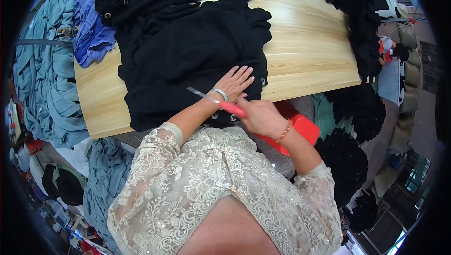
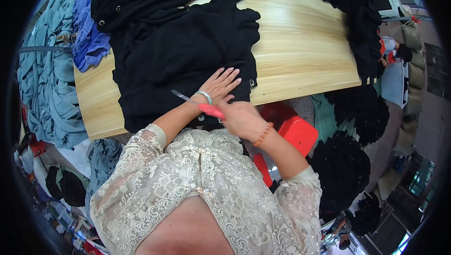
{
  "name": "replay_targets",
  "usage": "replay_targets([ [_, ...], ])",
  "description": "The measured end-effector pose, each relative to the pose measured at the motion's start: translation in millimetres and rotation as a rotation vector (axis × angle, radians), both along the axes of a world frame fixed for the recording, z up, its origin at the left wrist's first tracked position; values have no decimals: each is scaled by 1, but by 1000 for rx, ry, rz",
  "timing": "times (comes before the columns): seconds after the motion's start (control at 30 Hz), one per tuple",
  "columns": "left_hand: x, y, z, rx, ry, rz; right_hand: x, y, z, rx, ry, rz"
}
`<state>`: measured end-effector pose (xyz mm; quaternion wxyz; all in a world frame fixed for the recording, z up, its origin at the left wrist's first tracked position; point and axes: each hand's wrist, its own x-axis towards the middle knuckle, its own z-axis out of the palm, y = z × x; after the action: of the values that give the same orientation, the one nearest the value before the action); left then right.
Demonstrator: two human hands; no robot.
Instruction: Trimming loose threads and excess material from black garments using scissors.
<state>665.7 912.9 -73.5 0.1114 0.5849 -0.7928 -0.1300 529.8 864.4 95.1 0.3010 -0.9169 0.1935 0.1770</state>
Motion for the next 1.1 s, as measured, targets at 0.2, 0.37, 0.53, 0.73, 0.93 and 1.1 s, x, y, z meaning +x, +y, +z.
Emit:
replay_targets([
  [0.2,-1,8,-17,-129,95,58,-7,-13,-3,-77,129,-162],
  [0.37,-1,5,10,-52,30,26,-106,-48,-1,-287,298,-310],
  [0.53,11,34,28,-81,82,248,-82,-31,14,-163,262,-281],
  [0.73,80,137,44,-134,32,713,-33,-14,18,-32,143,-87],
  [0.93,113,179,21,-367,489,1117,51,11,-1,72,16,171],
  [1.1,146,219,-3,-446,1242,1485,118,41,-18,180,-108,377],
])
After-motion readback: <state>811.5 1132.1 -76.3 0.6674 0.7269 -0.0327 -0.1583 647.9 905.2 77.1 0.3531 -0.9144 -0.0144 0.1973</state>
